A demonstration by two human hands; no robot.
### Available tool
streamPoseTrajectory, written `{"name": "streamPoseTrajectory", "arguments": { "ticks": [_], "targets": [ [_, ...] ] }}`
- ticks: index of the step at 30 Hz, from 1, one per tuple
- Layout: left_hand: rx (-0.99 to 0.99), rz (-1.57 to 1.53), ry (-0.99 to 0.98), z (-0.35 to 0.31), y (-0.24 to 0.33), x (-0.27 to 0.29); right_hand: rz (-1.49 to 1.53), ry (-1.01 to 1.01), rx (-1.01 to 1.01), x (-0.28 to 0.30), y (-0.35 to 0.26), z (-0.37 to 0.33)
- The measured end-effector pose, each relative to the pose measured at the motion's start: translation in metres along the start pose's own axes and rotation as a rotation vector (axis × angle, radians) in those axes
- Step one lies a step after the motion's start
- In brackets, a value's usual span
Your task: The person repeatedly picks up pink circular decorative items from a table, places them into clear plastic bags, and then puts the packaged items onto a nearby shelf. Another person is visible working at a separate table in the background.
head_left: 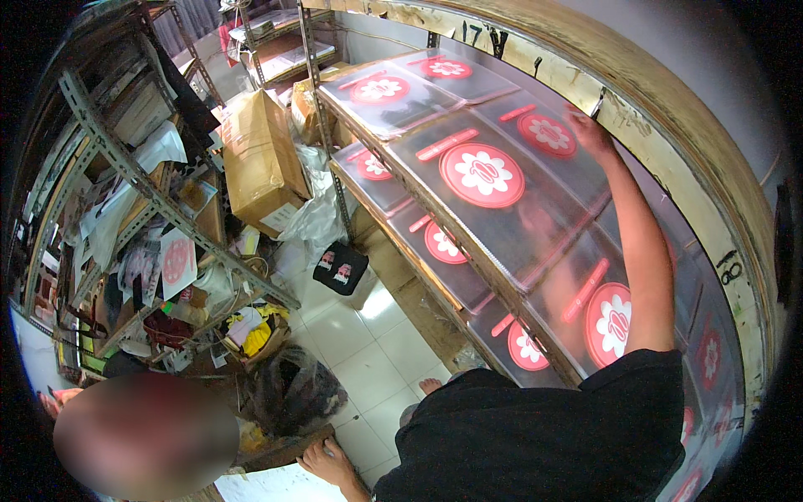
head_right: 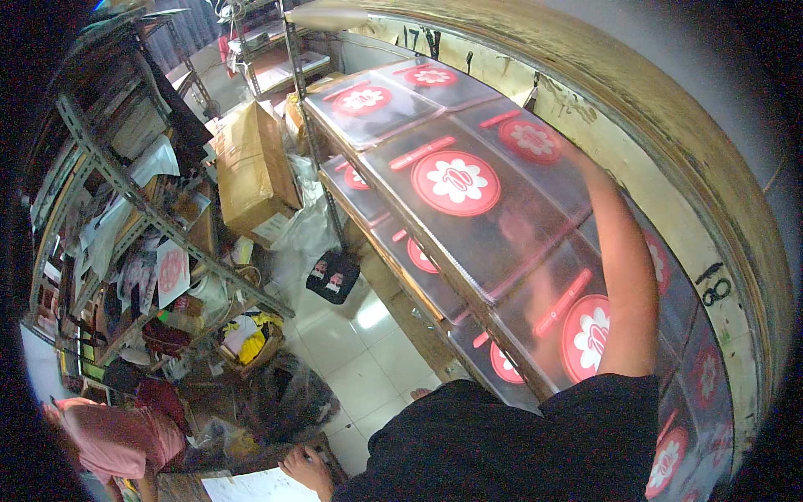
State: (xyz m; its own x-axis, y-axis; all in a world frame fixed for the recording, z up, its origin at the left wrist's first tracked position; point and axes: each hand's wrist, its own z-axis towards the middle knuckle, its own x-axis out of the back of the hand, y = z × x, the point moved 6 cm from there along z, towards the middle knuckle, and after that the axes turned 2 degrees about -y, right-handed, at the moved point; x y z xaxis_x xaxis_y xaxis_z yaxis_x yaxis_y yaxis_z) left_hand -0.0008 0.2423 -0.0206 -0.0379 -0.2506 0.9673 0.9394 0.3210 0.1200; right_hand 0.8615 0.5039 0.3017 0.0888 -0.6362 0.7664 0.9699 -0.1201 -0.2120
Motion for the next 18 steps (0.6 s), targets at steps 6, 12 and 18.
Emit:
{"name": "streamPoseTrajectory", "arguments": {
  "ticks": [6,12,18],
  "targets": [
    [0.018,-0.073,0.012,0.000,0.001,0.006,0.656,-0.482,0.354,-0.034,-0.302,-0.004],
    [-0.048,-0.270,0.082,0.002,0.004,0.021,0.703,-0.865,0.756,-0.046,-0.520,-0.075],
    [0.071,-0.626,0.188,-0.008,-0.006,0.070,1.034,-1.128,0.773,-0.110,-0.643,-0.156]
  ]
}}
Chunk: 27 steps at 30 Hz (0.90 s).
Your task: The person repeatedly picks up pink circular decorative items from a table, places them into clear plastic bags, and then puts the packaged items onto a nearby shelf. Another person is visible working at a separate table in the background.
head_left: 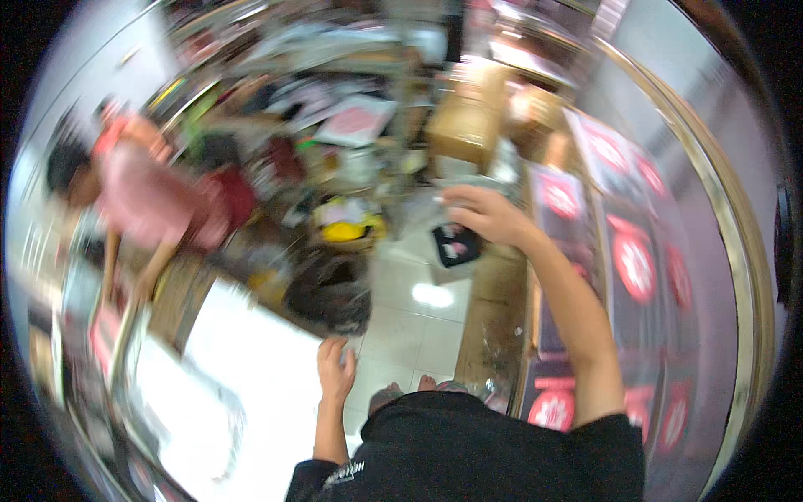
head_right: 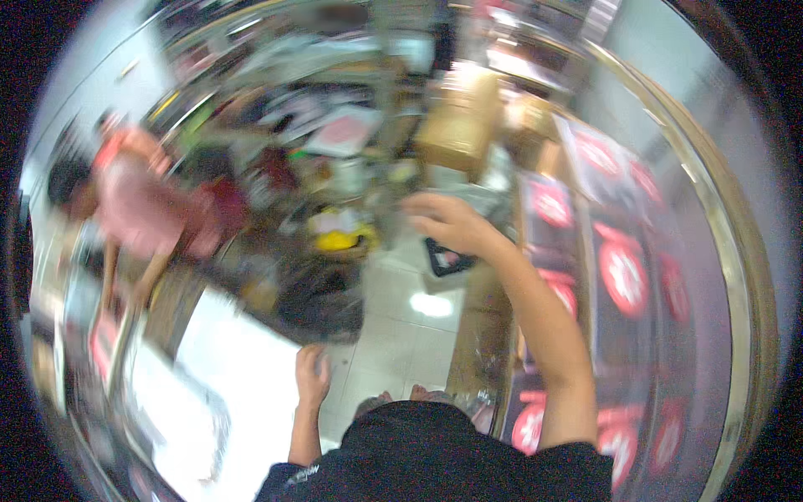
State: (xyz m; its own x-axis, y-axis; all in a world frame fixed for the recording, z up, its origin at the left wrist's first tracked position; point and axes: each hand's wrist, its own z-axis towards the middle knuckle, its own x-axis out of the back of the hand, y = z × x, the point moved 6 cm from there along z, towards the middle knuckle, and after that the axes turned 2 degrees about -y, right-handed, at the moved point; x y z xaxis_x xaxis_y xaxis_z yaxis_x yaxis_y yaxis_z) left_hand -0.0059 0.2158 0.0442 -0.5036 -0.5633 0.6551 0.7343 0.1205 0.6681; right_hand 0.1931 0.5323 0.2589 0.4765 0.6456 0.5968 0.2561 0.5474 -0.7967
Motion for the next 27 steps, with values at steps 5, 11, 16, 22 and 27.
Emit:
{"name": "streamPoseTrajectory", "arguments": {
  "ticks": [5,11,16,22,27],
  "targets": [
    [0.099,-0.015,0.135,-0.041,0.003,0.050,0.933,0.304,-0.378,-0.133,0.125,-0.006],
    [0.182,0.210,0.244,-0.103,-0.012,0.094,1.270,-0.308,-0.584,-0.360,0.356,-0.186],
    [0.264,0.272,0.265,-0.118,-0.034,0.098,0.221,-0.284,-0.824,-0.388,0.502,-0.266],
    [0.264,0.327,0.200,-0.121,-0.050,0.082,-0.208,-0.127,-0.755,-0.353,0.372,-0.258],
    [0.174,0.391,0.142,-0.116,-0.059,0.070,-0.078,0.070,-0.814,-0.347,0.333,-0.223]
  ]
}}
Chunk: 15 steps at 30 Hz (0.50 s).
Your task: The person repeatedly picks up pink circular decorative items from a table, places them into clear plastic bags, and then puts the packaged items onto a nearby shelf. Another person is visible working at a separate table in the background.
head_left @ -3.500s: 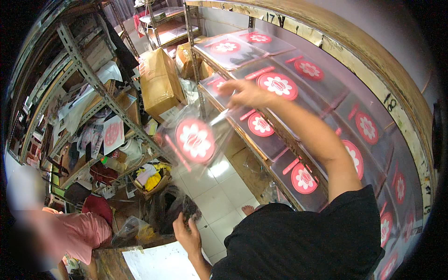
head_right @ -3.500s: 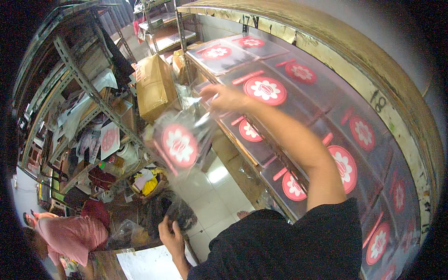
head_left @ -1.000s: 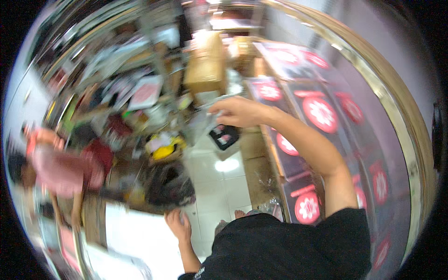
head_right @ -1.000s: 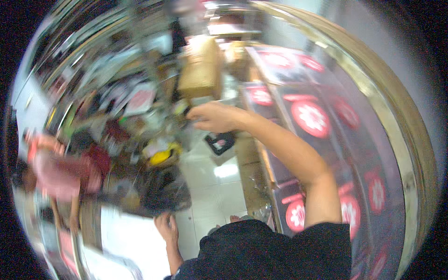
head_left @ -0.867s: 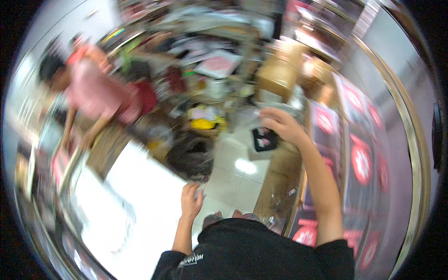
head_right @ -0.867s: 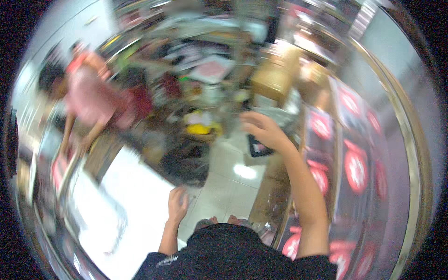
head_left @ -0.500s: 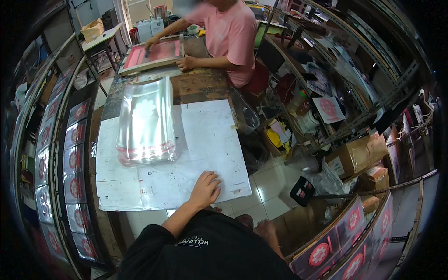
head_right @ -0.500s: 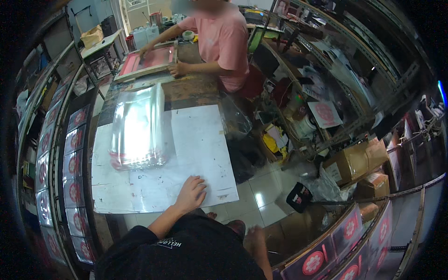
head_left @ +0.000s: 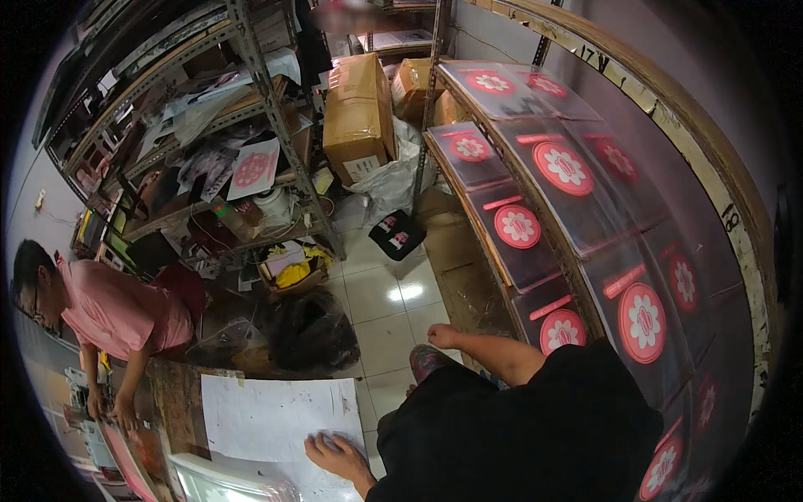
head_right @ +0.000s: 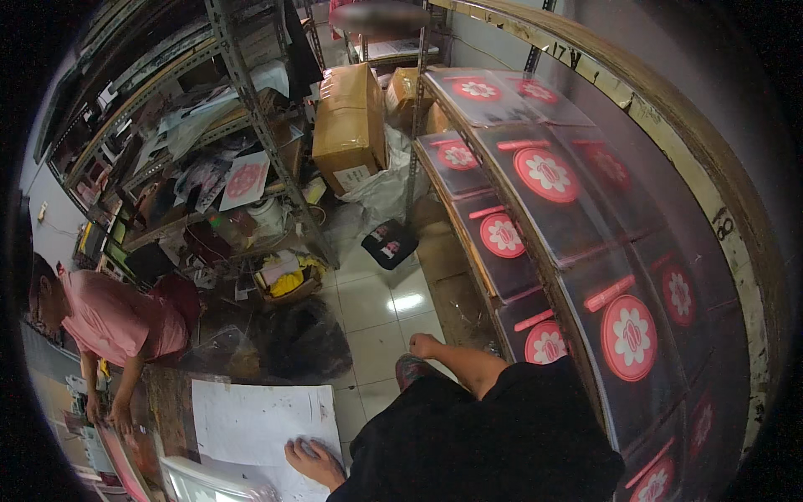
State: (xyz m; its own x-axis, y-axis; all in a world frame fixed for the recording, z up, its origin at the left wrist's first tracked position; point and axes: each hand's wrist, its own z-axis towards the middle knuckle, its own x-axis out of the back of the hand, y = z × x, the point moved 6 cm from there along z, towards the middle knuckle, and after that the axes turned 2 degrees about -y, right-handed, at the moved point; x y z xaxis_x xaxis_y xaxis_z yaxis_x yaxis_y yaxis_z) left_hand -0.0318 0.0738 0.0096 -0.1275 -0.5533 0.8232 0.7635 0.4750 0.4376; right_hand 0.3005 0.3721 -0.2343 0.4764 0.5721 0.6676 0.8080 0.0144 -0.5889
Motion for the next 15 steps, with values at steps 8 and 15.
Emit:
{"name": "streamPoseTrajectory", "arguments": {
  "ticks": [8,15],
  "targets": [
    [0.033,-0.060,0.040,-0.002,0.009,0.022,-0.173,-0.286,0.047,-0.030,-0.028,-0.056],
    [0.222,-0.355,0.050,-0.003,0.009,0.048,0.086,-0.435,-0.074,-0.025,0.016,-0.007]
  ]
}}
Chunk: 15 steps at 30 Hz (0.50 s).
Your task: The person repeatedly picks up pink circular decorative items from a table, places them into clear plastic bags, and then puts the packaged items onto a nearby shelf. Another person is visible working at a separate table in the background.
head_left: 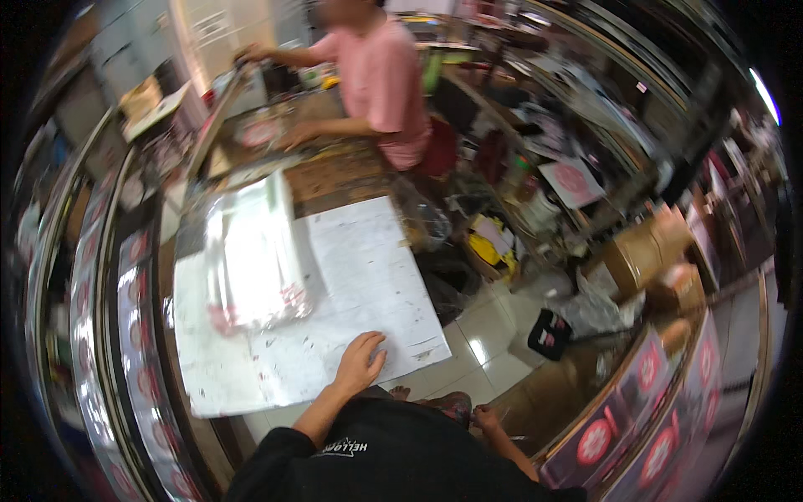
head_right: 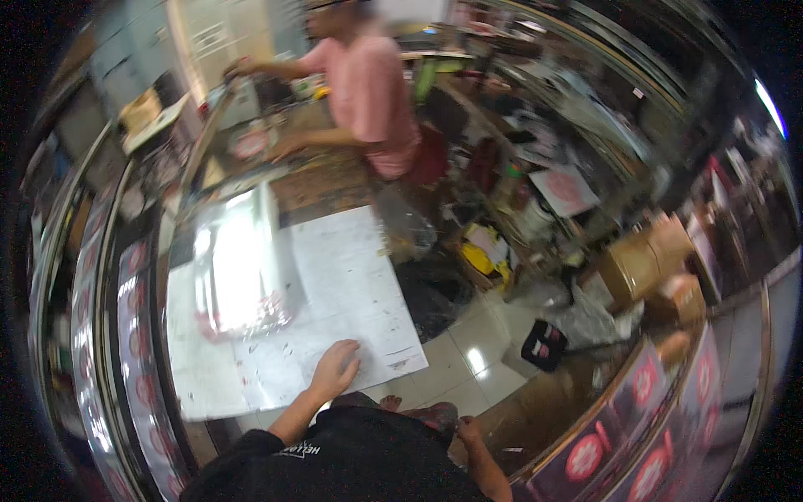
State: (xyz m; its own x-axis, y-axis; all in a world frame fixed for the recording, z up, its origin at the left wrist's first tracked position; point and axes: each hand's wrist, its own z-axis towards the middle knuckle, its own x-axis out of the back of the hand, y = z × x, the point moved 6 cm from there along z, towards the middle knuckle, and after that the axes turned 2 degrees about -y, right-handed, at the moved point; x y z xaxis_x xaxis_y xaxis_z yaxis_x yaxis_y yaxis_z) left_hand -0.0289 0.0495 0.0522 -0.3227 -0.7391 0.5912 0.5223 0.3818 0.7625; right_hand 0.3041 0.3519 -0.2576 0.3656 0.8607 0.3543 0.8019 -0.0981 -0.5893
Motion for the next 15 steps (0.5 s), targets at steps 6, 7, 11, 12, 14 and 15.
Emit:
{"name": "streamPoseTrajectory", "arguments": {
  "ticks": [6,7,11,12,14,15],
  "targets": [
    [0.065,-0.063,0.102,0.011,0.023,0.042,0.152,-0.134,0.097,-0.003,-0.015,0.017],
    [0.084,-0.055,0.134,0.016,0.025,0.053,0.020,-0.131,0.102,-0.007,-0.033,0.009],
    [0.003,0.196,0.456,0.041,0.015,0.107,-0.265,-0.076,0.173,-0.018,-0.112,-0.048],
    [0.002,0.248,0.513,0.050,0.007,0.124,-0.278,-0.067,0.206,-0.021,-0.112,-0.045],
    [0.024,0.473,0.625,0.070,-0.004,0.158,-0.340,-0.015,0.232,-0.019,-0.104,-0.035],
    [0.035,0.590,0.655,0.080,-0.010,0.179,-0.370,0.003,0.252,-0.018,-0.101,-0.033]
  ]
}}
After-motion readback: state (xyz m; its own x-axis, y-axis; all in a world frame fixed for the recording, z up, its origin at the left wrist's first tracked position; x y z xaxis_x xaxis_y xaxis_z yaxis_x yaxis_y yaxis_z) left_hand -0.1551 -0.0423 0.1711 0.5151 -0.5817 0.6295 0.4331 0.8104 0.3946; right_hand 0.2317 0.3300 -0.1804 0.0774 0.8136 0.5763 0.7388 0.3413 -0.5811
